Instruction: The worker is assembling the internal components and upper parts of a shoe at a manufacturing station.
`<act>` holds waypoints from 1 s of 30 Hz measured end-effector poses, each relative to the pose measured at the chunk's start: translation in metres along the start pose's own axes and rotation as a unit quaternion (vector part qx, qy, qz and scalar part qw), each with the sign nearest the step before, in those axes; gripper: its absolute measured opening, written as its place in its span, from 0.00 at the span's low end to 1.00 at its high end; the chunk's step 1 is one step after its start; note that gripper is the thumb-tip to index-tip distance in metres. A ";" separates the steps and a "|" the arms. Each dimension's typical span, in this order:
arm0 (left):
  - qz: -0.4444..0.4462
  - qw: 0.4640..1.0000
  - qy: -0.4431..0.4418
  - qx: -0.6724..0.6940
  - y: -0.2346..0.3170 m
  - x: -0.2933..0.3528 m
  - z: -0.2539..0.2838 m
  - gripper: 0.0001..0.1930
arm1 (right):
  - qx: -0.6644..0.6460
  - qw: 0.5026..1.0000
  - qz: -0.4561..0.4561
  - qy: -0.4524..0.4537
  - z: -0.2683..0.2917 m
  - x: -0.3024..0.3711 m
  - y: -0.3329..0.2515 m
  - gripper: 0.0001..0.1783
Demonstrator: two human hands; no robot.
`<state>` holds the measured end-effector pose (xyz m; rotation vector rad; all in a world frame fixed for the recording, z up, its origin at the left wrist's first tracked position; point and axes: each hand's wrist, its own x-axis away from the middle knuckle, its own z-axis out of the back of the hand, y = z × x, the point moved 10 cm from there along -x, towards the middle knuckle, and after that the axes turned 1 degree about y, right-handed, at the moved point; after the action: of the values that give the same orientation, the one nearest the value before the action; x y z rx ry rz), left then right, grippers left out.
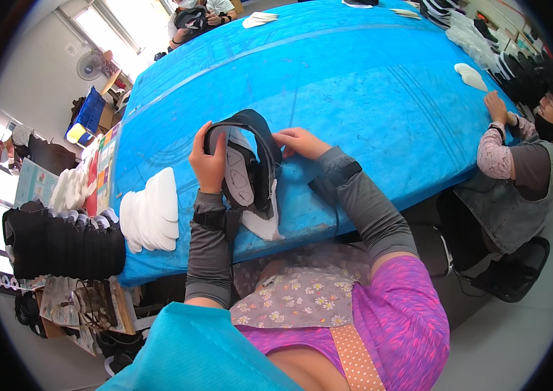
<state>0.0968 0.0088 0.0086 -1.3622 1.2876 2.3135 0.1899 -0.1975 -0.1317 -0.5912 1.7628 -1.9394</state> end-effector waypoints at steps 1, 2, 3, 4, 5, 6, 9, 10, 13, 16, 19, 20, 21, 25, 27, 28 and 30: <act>0.017 1.000 -0.006 0.005 -0.003 0.000 -0.001 0.14 | 0.000 1.000 0.000 -0.001 -0.001 0.000 -0.001 0.25; 0.017 1.000 -0.006 0.004 -0.006 0.000 0.000 0.14 | 0.005 1.000 0.007 -0.001 -0.002 0.000 -0.003 0.25; 0.020 1.000 -0.009 0.004 -0.010 -0.001 0.001 0.14 | 0.011 1.000 0.014 -0.001 -0.003 0.000 -0.005 0.25; 0.023 1.000 -0.012 0.003 -0.014 0.000 0.001 0.13 | 0.010 1.000 0.015 -0.001 -0.004 0.000 -0.005 0.25; 0.022 1.000 -0.012 0.002 -0.016 0.002 0.002 0.13 | 0.011 1.000 0.009 -0.001 -0.006 -0.001 -0.005 0.25; 0.030 0.999 -0.020 -0.003 -0.017 0.003 -0.001 0.12 | 0.013 1.000 0.001 0.002 -0.003 -0.001 -0.001 0.26; 0.061 0.997 -0.041 0.004 -0.018 0.007 -0.007 0.11 | 0.006 1.000 -0.005 0.013 0.002 -0.003 0.005 0.25; 0.085 0.995 -0.053 0.014 -0.021 0.008 -0.010 0.12 | 0.006 1.000 -0.005 0.014 0.002 -0.004 0.006 0.25; 0.066 0.997 -0.045 0.011 -0.015 0.007 -0.007 0.11 | 0.004 1.000 0.009 0.016 0.000 -0.007 0.005 0.25; 0.059 0.997 -0.040 0.018 -0.014 0.006 -0.004 0.11 | -0.007 1.000 0.010 0.017 -0.002 -0.007 0.003 0.25; 0.051 0.998 -0.041 0.010 -0.011 0.005 -0.007 0.11 | -0.013 1.000 0.010 0.020 0.000 -0.004 0.003 0.25; 0.051 0.998 -0.043 0.009 -0.009 0.005 -0.010 0.11 | -0.014 1.000 0.009 0.023 0.003 -0.003 0.004 0.25; 0.053 0.998 -0.041 0.012 -0.010 0.005 -0.007 0.11 | -0.008 1.000 0.006 0.024 0.002 -0.004 0.003 0.25; 0.049 0.998 -0.037 0.015 -0.008 0.006 -0.008 0.12 | 0.018 1.000 0.009 0.020 0.003 -0.005 0.000 0.24; 0.054 0.998 -0.036 0.015 -0.009 0.007 -0.013 0.12 | 0.015 1.000 0.001 0.015 0.006 -0.001 -0.001 0.23; 0.060 0.997 -0.039 0.018 -0.008 0.007 -0.014 0.12 | 0.015 1.000 0.004 0.007 0.005 0.001 -0.002 0.23; 0.066 0.997 -0.033 0.017 -0.007 0.006 -0.011 0.12 | 0.011 1.000 -0.002 0.001 0.003 0.001 -0.005 0.22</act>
<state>0.1044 0.0033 -0.0022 -1.2149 1.4312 2.3877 0.1909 -0.2003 -0.1261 -0.5860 1.7414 -1.9607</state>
